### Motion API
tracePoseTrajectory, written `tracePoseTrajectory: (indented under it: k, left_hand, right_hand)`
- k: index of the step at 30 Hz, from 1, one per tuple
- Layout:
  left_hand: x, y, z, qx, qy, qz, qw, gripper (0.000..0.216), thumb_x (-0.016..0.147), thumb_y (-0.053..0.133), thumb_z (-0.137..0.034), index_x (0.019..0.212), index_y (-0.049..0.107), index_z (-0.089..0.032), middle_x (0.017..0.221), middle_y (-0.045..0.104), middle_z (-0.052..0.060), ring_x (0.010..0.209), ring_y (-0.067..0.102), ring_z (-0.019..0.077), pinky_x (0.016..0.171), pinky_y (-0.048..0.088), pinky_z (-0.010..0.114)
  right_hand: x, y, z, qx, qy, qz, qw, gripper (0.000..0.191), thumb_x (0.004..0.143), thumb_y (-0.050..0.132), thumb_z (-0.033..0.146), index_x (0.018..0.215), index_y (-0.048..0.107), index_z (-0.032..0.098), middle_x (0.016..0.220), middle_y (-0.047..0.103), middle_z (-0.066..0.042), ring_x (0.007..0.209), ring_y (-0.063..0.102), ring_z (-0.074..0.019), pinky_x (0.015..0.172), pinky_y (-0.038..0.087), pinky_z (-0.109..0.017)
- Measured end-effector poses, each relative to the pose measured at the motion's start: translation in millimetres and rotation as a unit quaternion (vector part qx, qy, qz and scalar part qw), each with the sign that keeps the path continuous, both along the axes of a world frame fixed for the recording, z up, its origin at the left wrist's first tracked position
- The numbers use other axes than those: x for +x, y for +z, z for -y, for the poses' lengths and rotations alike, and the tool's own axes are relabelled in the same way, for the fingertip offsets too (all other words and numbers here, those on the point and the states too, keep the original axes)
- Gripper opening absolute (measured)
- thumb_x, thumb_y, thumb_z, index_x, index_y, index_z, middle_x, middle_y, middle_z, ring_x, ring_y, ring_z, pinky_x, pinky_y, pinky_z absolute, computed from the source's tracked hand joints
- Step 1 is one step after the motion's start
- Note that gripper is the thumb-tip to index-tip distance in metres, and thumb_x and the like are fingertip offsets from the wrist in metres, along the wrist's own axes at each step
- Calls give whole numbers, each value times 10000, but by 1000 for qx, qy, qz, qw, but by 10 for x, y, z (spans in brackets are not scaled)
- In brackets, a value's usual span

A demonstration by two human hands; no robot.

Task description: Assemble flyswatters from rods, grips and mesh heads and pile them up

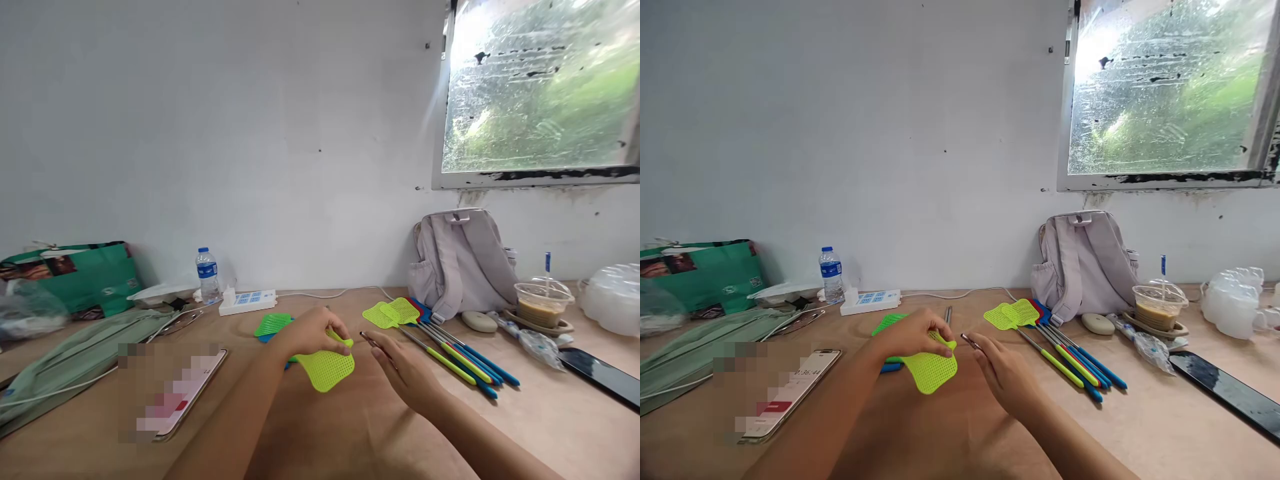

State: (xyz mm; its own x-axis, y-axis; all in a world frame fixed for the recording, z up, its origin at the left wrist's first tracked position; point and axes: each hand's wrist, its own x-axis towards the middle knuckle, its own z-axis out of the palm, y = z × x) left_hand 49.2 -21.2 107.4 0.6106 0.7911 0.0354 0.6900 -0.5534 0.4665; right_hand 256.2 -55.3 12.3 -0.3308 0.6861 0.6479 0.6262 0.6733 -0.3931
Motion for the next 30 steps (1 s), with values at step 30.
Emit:
tracePoseTrajectory:
  k: [30]
  left_hand:
    - [49,-44,48,172,-70,-157,970,237,834,478,-398,973,639,-295,887,547,11,822,535,172,649,372,246]
  right_hand:
    - [-60,-10,-15,64,-78,64,993,275,838,434,200,1042,595,294,845,625,-16,739,583,-153,668,416,-266]
